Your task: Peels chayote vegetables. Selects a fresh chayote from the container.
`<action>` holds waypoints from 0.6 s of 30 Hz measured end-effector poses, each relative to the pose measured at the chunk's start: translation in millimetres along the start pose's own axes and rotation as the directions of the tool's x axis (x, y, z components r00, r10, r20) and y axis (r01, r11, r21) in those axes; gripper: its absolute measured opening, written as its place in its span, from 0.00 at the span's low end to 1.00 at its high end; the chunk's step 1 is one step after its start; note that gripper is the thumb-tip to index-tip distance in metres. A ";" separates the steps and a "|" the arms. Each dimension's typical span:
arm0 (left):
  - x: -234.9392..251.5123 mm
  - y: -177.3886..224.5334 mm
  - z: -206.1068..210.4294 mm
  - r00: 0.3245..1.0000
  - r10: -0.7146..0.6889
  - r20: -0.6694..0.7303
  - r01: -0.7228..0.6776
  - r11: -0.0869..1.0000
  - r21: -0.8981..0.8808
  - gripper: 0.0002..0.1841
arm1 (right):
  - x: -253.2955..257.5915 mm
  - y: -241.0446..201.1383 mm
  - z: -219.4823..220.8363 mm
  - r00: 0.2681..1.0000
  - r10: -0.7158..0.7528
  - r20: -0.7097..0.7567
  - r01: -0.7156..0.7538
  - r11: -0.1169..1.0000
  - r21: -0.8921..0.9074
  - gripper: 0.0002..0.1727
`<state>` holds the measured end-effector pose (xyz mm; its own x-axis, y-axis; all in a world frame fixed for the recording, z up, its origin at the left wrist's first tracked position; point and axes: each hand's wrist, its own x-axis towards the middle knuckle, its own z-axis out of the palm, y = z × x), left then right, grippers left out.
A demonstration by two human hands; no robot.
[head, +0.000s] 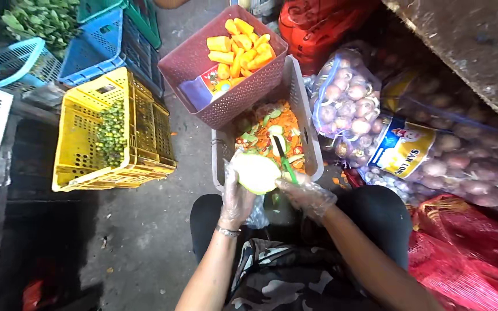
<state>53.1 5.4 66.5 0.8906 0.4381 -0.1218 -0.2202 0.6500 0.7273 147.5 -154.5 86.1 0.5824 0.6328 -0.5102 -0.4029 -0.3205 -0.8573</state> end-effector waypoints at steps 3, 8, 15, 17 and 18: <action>-16.2 19.9 -4.9 0.957 -0.276 0.089 0.279 0.960 -0.028 0.52 | 3.5 -14.9 -24.9 0.999 0.022 0.025 -0.021 0.999 -0.040 0.07; -15.1 2.9 -0.7 0.909 -0.417 -0.008 0.409 0.895 -0.178 0.41 | 17.4 -17.3 -23.3 0.995 -0.066 0.074 0.080 0.974 -0.213 0.11; -17.3 -6.9 -2.8 0.817 -0.571 -0.081 0.513 0.784 -0.350 0.38 | 4.2 -8.8 -16.3 0.991 -0.125 -0.047 0.076 0.815 -0.575 0.27; -14.5 -7.0 -10.0 0.849 -0.518 -0.104 0.446 0.809 -0.382 0.33 | -18.1 -3.0 -17.7 0.961 -0.275 -0.025 0.165 0.646 -0.745 0.28; -13.6 -7.3 -12.2 0.859 -0.498 -0.118 0.420 0.818 -0.393 0.32 | -28.0 5.5 -17.8 0.916 -0.400 0.030 0.259 0.532 -0.806 0.30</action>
<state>37.8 2.3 54.6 0.8276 0.1262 -0.5469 0.0373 0.9599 0.2780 141.6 -186.5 94.4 0.6736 0.7289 -0.1223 0.5056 -0.5752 -0.6431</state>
